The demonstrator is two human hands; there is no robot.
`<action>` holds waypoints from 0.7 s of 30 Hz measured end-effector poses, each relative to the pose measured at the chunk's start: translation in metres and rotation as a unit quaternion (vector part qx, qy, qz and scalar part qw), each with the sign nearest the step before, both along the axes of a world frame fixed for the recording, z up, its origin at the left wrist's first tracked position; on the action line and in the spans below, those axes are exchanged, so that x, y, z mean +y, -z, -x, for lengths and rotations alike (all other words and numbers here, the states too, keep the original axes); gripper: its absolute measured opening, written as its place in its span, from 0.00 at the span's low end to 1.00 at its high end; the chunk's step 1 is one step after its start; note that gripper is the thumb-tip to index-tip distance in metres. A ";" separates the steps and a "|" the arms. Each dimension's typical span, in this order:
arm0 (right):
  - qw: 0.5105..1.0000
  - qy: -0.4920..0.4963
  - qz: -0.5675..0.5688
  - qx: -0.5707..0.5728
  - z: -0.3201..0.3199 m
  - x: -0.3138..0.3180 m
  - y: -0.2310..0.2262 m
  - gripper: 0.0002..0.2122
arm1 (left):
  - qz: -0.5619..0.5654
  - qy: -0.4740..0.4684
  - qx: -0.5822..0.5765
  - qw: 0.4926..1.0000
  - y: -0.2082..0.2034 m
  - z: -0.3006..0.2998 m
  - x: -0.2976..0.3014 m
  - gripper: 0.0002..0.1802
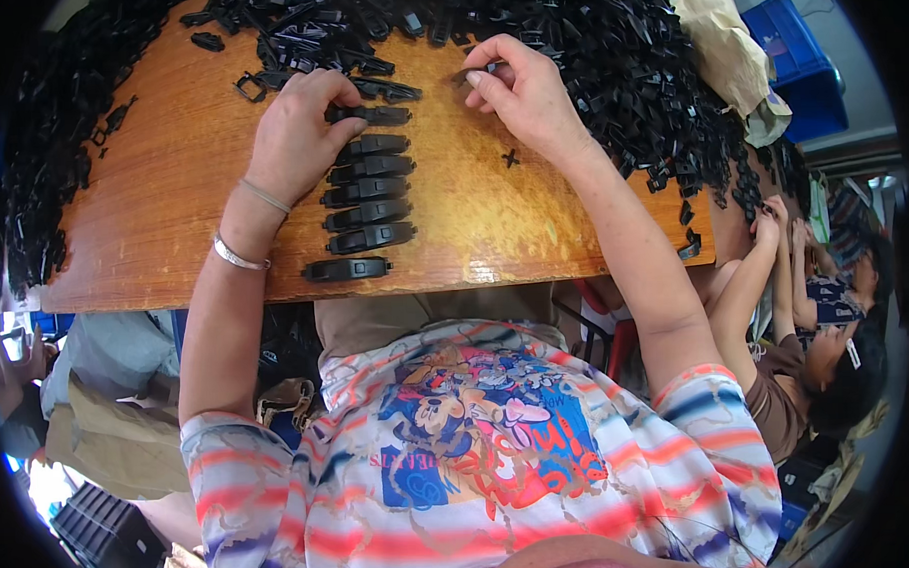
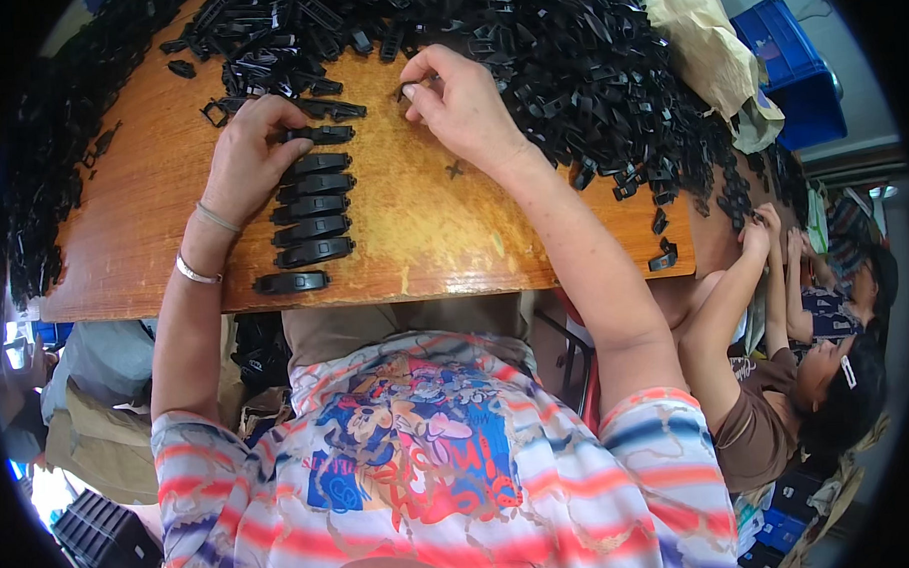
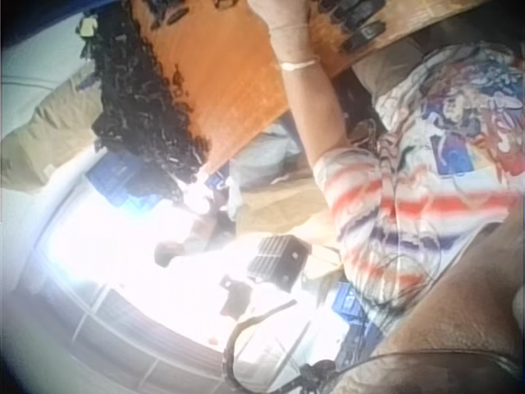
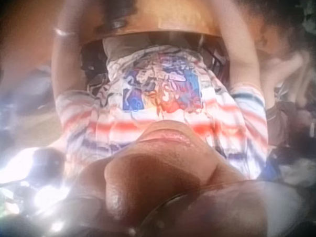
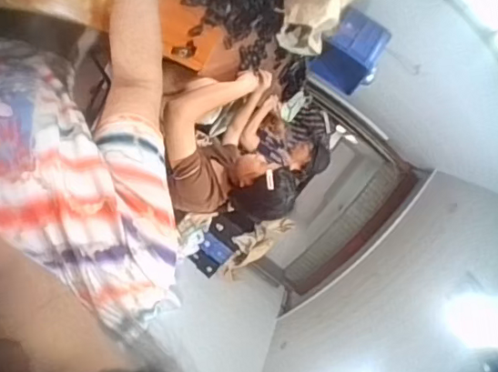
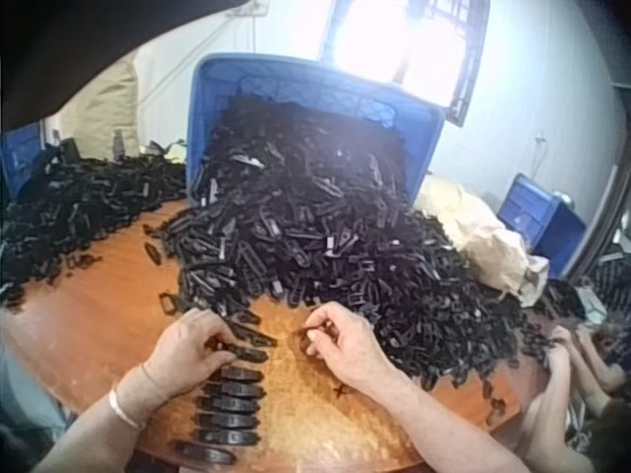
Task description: The person assembles plastic components by fitting small plastic pieces into larger plastic parts by hand and stacks the assembled pieces on the table.
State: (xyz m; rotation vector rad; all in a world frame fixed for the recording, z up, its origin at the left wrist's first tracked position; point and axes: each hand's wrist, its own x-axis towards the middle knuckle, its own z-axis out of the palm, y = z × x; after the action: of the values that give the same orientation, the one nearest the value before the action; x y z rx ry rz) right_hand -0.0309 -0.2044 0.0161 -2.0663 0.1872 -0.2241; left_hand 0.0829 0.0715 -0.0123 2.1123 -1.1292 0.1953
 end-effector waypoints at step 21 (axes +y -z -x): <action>0.921 0.027 0.388 0.023 0.022 0.027 -0.002 0.12 | -0.007 0.001 -0.018 1.000 0.005 -0.006 0.005 0.12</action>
State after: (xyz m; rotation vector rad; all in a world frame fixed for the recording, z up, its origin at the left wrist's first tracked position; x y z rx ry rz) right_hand -0.0531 -0.1770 0.0177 -2.8615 0.2041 -0.3181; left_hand 0.0884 0.0763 -0.0173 2.1272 -1.1568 0.2266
